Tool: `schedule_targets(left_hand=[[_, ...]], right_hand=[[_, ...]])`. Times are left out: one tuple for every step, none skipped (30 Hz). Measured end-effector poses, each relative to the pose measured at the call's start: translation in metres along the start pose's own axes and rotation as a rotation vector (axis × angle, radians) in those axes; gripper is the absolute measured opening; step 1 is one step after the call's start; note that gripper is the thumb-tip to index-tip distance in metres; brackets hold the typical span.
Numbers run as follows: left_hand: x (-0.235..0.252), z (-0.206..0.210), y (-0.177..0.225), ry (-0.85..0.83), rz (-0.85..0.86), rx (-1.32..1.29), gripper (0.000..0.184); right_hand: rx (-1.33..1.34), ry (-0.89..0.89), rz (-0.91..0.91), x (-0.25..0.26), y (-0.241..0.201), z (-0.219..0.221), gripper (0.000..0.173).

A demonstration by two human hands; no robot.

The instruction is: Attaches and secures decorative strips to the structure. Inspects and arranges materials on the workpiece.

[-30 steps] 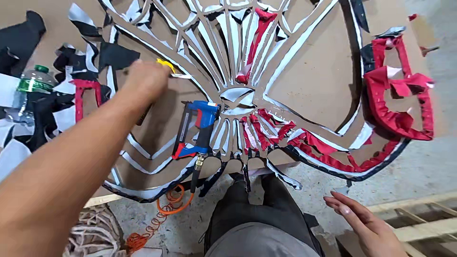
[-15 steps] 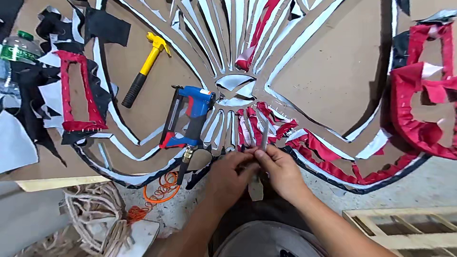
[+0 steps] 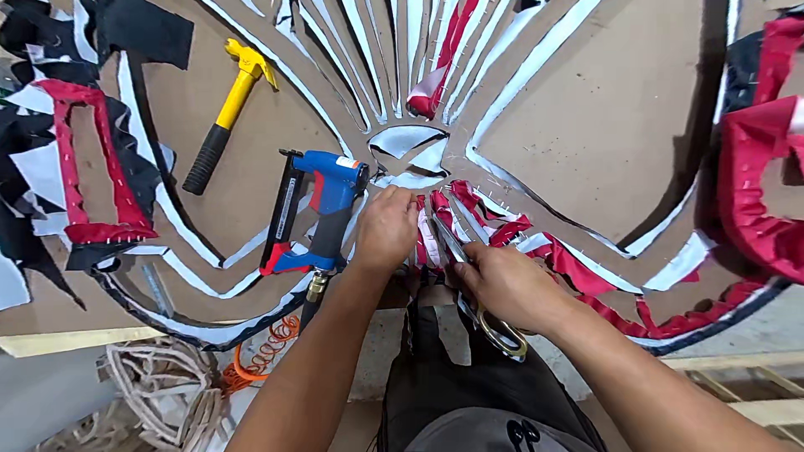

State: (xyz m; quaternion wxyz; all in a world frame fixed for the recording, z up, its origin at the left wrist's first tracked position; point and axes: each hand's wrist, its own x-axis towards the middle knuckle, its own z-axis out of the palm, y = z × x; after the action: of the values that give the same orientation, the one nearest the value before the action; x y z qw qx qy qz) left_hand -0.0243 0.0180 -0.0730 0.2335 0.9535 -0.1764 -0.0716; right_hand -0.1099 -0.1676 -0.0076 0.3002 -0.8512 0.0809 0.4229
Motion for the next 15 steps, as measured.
schedule_targets(left_hand=[[0.002,-0.002,0.001,-0.013,-0.037,-0.011,0.016],[0.003,-0.004,0.002,-0.022,-0.069,-0.02,0.015],[0.004,-0.006,0.003,-0.026,-0.086,-0.03,0.014],[0.004,-0.007,0.004,-0.025,-0.078,-0.04,0.013],[0.003,-0.008,0.005,-0.027,-0.044,-0.044,0.012],[0.003,-0.008,0.005,-0.041,0.007,-0.039,0.013],[0.003,-0.008,0.005,-0.069,0.055,-0.019,0.016],[0.005,-0.007,0.005,-0.091,0.101,0.018,0.016],[0.008,-0.007,0.005,-0.118,0.129,0.054,0.015],[0.012,-0.008,0.005,-0.156,0.138,0.091,0.015],[0.015,-0.011,0.007,-0.202,0.14,0.138,0.016],[0.018,-0.013,0.009,-0.246,0.148,0.189,0.017],[0.02,-0.015,0.011,-0.285,0.156,0.23,0.017],[0.021,-0.018,0.012,-0.321,0.155,0.251,0.017],[0.023,-0.02,0.01,-0.347,0.144,0.256,0.017]], right_hand=[[0.005,0.012,0.013,0.004,-0.002,0.001,0.027],[0.007,0.027,0.023,0.007,-0.004,0.002,0.027],[0.009,0.047,0.03,0.009,-0.005,0.002,0.027],[0.005,0.064,0.035,0.011,-0.004,0.002,0.027],[-0.003,0.067,0.045,0.013,-0.004,0.0,0.027],[-0.002,0.071,0.051,0.014,-0.002,-0.001,0.028],[0.005,0.078,0.052,0.015,0.0,-0.001,0.029],[0.01,0.085,0.049,0.016,0.003,-0.001,0.029],[0.018,0.09,0.042,0.017,0.005,0.0,0.029],[0.019,0.095,0.035,0.019,0.007,0.001,0.029],[0.021,0.102,0.026,0.02,0.009,0.003,0.029],[0.027,0.116,0.014,0.022,0.012,0.006,0.028],[0.043,0.13,0.002,0.024,0.015,0.008,0.028],[0.062,0.134,-0.008,0.025,0.017,0.01,0.028],[0.075,0.135,-0.014,0.026,0.018,0.01,0.028]])
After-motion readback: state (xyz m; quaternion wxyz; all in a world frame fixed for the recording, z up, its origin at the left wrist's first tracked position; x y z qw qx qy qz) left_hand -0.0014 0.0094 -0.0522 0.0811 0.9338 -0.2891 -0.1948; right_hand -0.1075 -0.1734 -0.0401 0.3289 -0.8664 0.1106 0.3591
